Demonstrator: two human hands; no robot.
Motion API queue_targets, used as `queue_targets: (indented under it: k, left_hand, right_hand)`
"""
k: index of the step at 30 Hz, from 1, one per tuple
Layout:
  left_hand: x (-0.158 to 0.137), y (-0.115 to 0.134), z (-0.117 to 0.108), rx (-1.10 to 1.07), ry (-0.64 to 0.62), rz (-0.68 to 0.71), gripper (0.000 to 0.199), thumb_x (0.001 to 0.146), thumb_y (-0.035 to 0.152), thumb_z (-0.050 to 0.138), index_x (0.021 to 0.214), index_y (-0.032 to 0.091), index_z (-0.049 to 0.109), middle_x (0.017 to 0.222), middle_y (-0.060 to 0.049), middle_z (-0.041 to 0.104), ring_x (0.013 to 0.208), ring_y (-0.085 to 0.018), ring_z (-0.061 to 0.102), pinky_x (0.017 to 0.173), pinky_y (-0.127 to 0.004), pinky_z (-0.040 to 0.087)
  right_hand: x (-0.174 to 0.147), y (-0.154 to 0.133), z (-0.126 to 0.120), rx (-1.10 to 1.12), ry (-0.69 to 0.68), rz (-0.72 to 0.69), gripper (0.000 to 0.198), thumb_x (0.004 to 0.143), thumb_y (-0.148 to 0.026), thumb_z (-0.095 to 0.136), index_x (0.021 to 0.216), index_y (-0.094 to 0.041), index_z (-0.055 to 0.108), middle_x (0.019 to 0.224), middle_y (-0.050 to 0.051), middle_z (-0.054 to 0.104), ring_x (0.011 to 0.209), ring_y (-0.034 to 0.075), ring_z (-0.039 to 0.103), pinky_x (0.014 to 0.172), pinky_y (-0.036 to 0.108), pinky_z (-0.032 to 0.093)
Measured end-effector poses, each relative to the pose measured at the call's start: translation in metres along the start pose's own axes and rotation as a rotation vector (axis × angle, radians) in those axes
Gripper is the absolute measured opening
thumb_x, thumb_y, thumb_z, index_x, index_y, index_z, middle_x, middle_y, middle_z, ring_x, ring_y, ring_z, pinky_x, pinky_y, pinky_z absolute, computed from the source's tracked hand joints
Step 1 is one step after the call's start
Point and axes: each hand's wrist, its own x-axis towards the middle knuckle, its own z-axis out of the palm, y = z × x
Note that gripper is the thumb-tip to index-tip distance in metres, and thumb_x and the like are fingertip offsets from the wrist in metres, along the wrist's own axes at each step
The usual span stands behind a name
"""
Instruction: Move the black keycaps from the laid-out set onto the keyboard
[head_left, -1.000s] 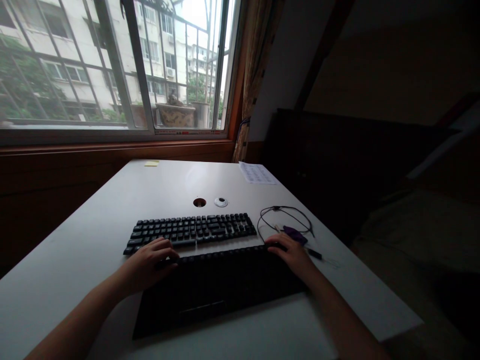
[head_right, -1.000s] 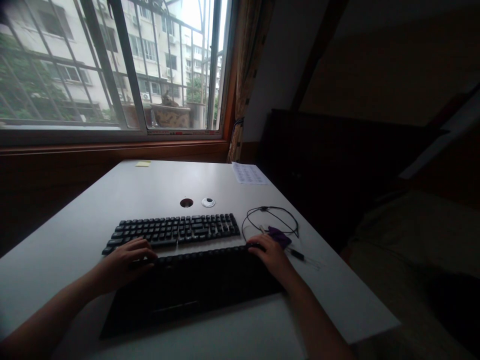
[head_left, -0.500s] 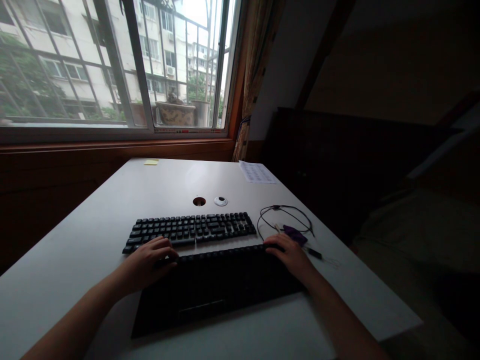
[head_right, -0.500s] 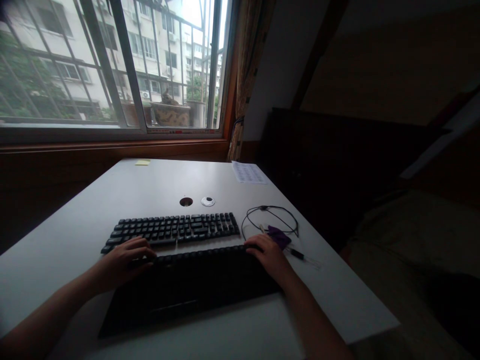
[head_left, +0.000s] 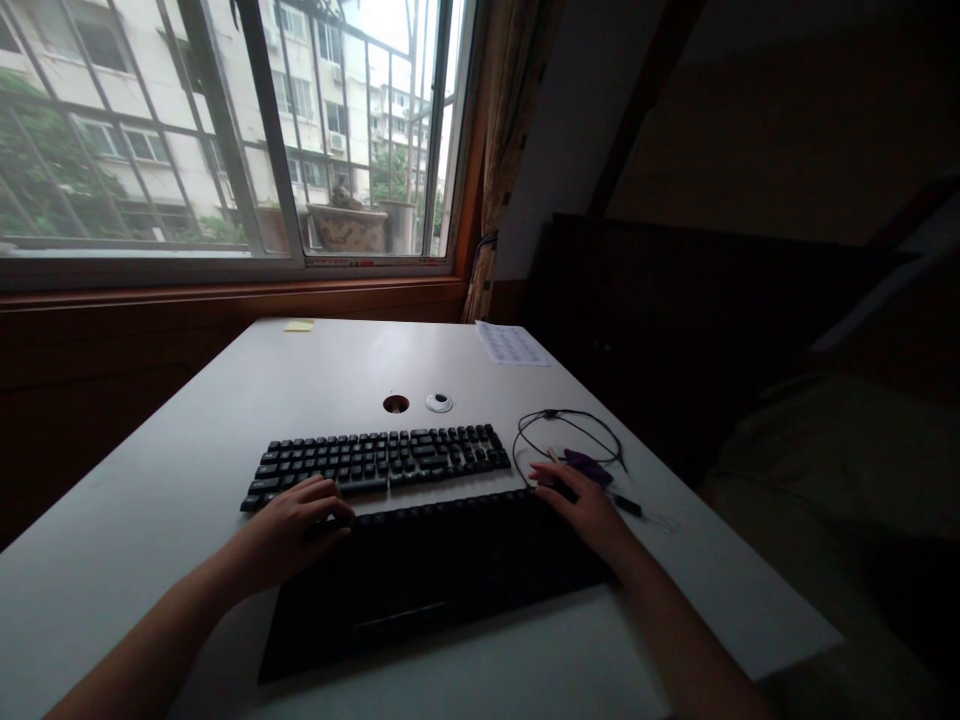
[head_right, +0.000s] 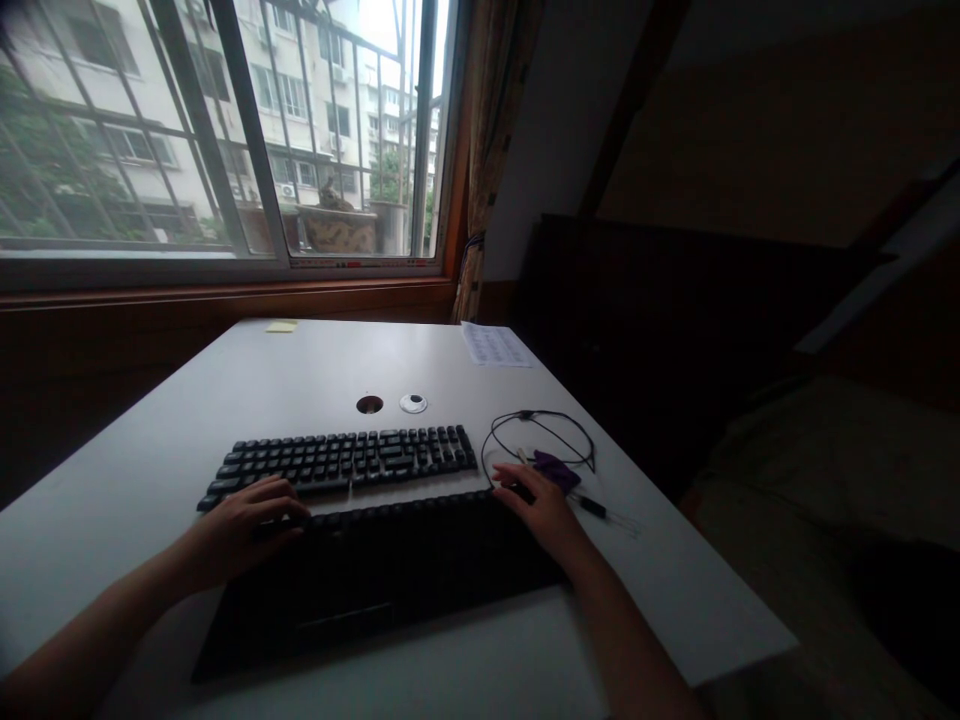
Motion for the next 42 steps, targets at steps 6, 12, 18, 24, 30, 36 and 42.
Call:
queue_targets:
  k: [6, 12, 18, 24, 30, 36, 42]
  left_hand:
    - [-0.001, -0.003, 0.003, -0.006, 0.003, -0.018, 0.013, 0.098, 0.025, 0.058, 0.102, 0.023, 0.07, 0.095, -0.006, 0.063, 0.088, -0.019, 0.059, 0.076, -0.03, 0.049]
    - [-0.002, -0.003, 0.003, 0.0, -0.011, -0.034, 0.013, 0.098, 0.025, 0.058, 0.103, 0.024, 0.07, 0.093, -0.005, 0.062, 0.087, -0.019, 0.058, 0.076, -0.03, 0.047]
    - [-0.002, -0.005, 0.004, 0.013, -0.016, -0.033, 0.013, 0.098, 0.025, 0.057, 0.104, 0.024, 0.069, 0.094, -0.006, 0.061, 0.088, -0.02, 0.058, 0.076, -0.031, 0.047]
    - [-0.002, -0.004, 0.003, 0.01, -0.02, -0.038, 0.013, 0.098, 0.025, 0.057, 0.103, 0.023, 0.069, 0.095, -0.006, 0.062, 0.089, -0.02, 0.058, 0.076, -0.031, 0.048]
    - [-0.001, -0.004, 0.003, 0.004, 0.013, -0.015, 0.013, 0.097, 0.024, 0.059, 0.102, 0.022, 0.07, 0.093, -0.006, 0.063, 0.087, -0.019, 0.059, 0.074, -0.031, 0.049]
    - [-0.002, -0.004, 0.003, -0.002, 0.014, -0.02, 0.013, 0.096, 0.023, 0.059, 0.102, 0.023, 0.071, 0.094, -0.006, 0.063, 0.087, -0.019, 0.059, 0.074, -0.03, 0.05]
    - [-0.003, -0.006, 0.004, 0.01, -0.012, -0.028, 0.014, 0.098, 0.026, 0.057, 0.104, 0.023, 0.07, 0.096, -0.006, 0.062, 0.087, -0.019, 0.058, 0.075, -0.03, 0.05]
  right_hand:
    - [0.003, 0.002, 0.005, -0.138, 0.073, 0.023, 0.031, 0.094, -0.045, 0.054, 0.109, -0.024, 0.071, 0.114, 0.007, 0.072, 0.114, 0.027, 0.062, 0.105, 0.045, 0.044]
    - [0.006, 0.003, 0.011, -0.296, 0.058, -0.003, 0.028, 0.094, -0.045, 0.053, 0.091, -0.024, 0.072, 0.099, 0.006, 0.072, 0.103, 0.027, 0.062, 0.096, 0.042, 0.046]
    - [0.007, 0.004, 0.012, -0.318, 0.034, 0.028, 0.028, 0.093, -0.045, 0.054, 0.085, -0.024, 0.07, 0.097, 0.005, 0.071, 0.099, 0.027, 0.059, 0.093, 0.042, 0.044]
    - [0.009, 0.004, 0.012, -0.303, 0.01, 0.041, 0.029, 0.093, -0.047, 0.054, 0.084, -0.024, 0.068, 0.095, 0.004, 0.07, 0.097, 0.027, 0.058, 0.092, 0.042, 0.043]
    - [0.009, 0.004, 0.012, -0.289, 0.019, 0.064, 0.027, 0.093, -0.046, 0.054, 0.096, -0.024, 0.068, 0.096, 0.005, 0.07, 0.096, 0.026, 0.059, 0.088, 0.04, 0.045]
    - [0.009, 0.005, 0.012, -0.288, 0.035, 0.078, 0.029, 0.091, -0.047, 0.055, 0.102, -0.023, 0.066, 0.09, 0.004, 0.068, 0.094, 0.026, 0.06, 0.086, 0.039, 0.047]
    - [0.008, 0.007, 0.014, -0.313, 0.035, 0.057, 0.027, 0.091, -0.046, 0.058, 0.105, -0.024, 0.065, 0.092, 0.004, 0.069, 0.094, 0.026, 0.06, 0.087, 0.039, 0.047]
